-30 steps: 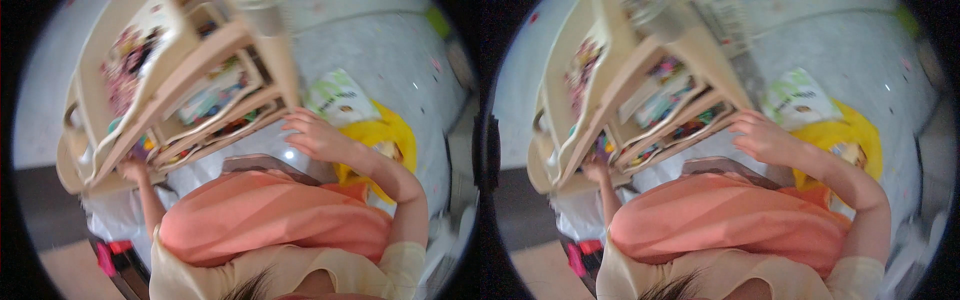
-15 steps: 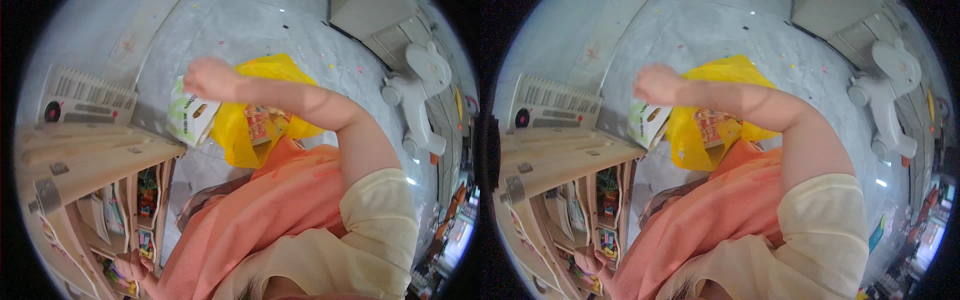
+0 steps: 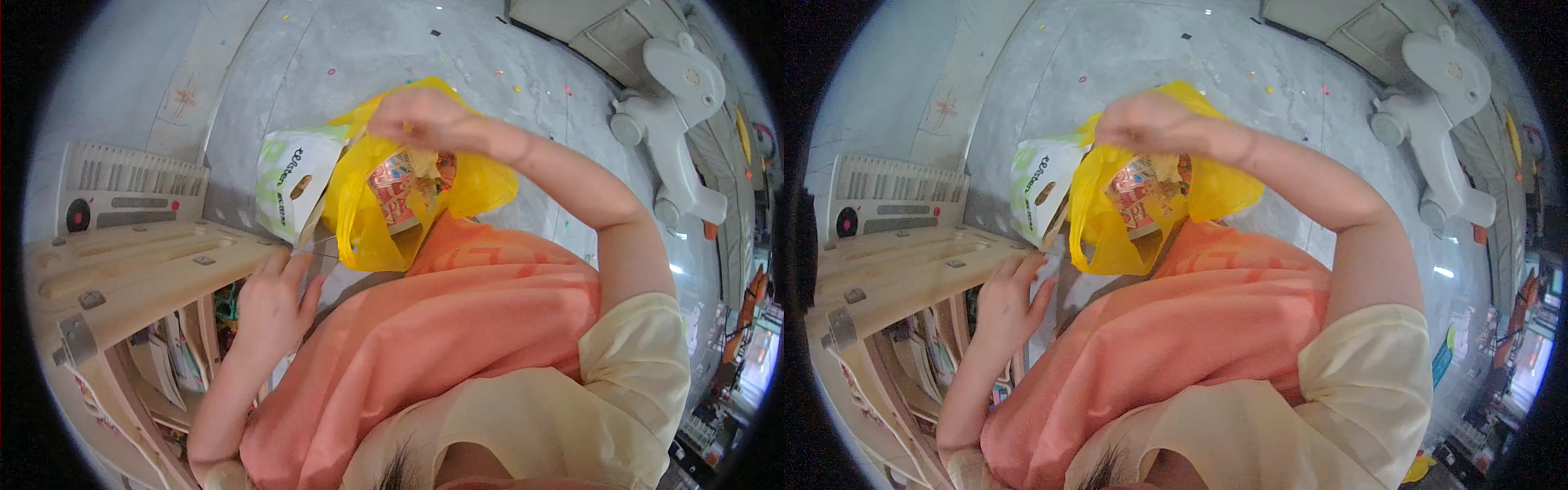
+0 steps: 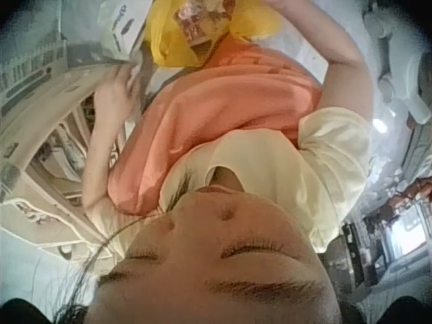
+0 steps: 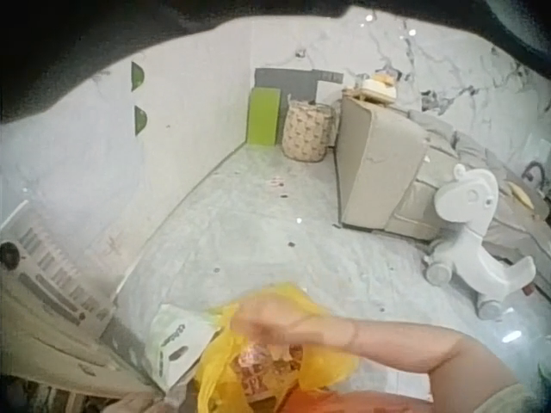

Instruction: The person cleans up the floor by picking up scattered toys, beads, and small accessories and putting them into a yellow plastic bag and shelf storage bins by hand.

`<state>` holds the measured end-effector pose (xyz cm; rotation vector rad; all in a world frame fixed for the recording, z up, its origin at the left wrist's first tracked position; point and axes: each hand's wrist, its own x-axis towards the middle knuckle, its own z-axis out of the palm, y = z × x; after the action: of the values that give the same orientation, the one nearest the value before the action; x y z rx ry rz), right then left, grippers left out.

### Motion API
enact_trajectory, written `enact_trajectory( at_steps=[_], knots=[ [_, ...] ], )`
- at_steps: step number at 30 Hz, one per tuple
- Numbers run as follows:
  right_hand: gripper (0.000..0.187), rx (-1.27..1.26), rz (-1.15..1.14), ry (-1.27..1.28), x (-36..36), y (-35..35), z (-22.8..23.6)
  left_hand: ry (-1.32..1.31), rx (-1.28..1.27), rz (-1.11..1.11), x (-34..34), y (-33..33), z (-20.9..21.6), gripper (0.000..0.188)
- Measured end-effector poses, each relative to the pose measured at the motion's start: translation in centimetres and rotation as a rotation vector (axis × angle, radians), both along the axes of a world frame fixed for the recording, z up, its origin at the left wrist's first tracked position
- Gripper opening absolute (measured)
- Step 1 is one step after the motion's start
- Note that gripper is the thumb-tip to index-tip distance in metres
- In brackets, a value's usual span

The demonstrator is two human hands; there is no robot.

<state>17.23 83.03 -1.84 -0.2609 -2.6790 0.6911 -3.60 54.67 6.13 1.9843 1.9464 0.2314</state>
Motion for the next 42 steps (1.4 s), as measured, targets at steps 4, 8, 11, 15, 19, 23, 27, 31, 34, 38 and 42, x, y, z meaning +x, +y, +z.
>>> enact_trajectory(
  at_steps=[4,8,11,15,19,23,27,31,34,38,42],
  knots=[
    [0.016,0.213,0.314,0.121,-2.5,-6.0,0.3,0.367,0.079,-0.127,0.3,3.2,-8.1,0.016],
    [0.013,0.208,0.23,0.31,-4.9,-6.0,-0.7,0.791,0.069,-0.108,1.5,6.1,-13.5,0.019],
    [0.017,0.25,0.254,0.127,-5.2,-5.2,-0.2,0.942,-0.001,-0.081,-0.1,7.9,-14.4,0.019],
    [0.031,0.031,0.211,-0.358,-5.2,-4.9,0.0,0.551,-0.064,0.107,-4.6,9.3,-14.6,0.021],
    [0.043,-0.077,0.167,-0.481,-6.1,-4.6,-0.1,0.136,0.076,0.391,-9.0,10.5,-13.2,0.023],
    [0.042,-0.211,0.115,-0.508,-7.9,-3.9,-1.7,-0.065,0.353,0.559,-10.5,12.1,-8.0,0.023],
    [0.073,-0.212,-0.019,-0.271,-8.5,-1.9,-2.8,-0.293,0.537,0.526,-7.1,12.6,0.7,0.025],
    [0.103,-0.535,0.148,-0.016,-10.7,-3.5,0.0,-0.517,0.759,0.552,-4.7,8.6,9.0,0.022],
    [0.104,-1.323,0.241,0.204,-11.0,-6.8,2.0,-0.597,0.929,0.496,-3.3,8.8,12.8,0.021],
    [0.082,-2.152,0.524,0.25,-9.1,-10.8,7.4,-1.045,0.802,0.32,-0.7,2.2,18.4,0.026],
    [0.085,-2.009,0.342,0.199,-8.8,-12.1,8.8,-0.739,1.092,0.669,-4.6,-6.4,25.1,0.052]
  ],
)
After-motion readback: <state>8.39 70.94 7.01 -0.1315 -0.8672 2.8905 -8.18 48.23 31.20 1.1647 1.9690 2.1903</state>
